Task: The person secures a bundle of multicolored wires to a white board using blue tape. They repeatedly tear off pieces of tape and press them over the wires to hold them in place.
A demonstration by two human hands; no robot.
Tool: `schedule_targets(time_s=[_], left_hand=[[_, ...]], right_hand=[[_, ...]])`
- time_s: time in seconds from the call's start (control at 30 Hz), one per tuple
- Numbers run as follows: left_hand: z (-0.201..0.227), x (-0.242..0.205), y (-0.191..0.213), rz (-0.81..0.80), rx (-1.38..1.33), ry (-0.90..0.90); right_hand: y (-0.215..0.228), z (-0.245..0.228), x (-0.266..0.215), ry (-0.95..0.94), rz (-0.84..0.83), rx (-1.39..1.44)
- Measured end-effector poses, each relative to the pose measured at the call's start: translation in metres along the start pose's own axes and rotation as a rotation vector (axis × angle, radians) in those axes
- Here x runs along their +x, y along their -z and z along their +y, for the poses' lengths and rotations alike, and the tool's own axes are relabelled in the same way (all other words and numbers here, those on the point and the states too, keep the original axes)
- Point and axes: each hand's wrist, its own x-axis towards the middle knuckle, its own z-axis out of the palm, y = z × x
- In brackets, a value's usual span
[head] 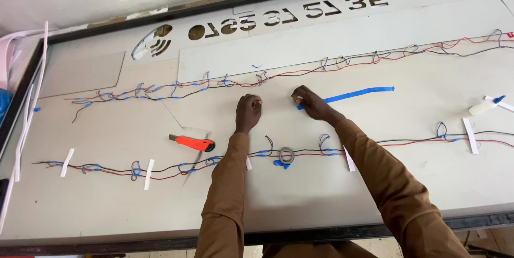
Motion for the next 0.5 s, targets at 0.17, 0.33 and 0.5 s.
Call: schedule_targets(time_s=[0.17, 0.33, 0.5], left_hand=[[0.000, -0.001, 0.001, -0.014, -0.015, -0.005], [-0.001, 0.009, 0.003, -0.057, -0.154, 0.097], [0.033, 0.020, 0.008, 0.025, -0.453, 0.054]], right_hand=[[0.021, -0.002, -0.004, -0.107, 0.128, 0.186], [0.054, -0.016, -0.004, 0.041, 0.304, 0.320], [0.074, -0.059, 0.012, 0.179, 0.330, 0.383]])
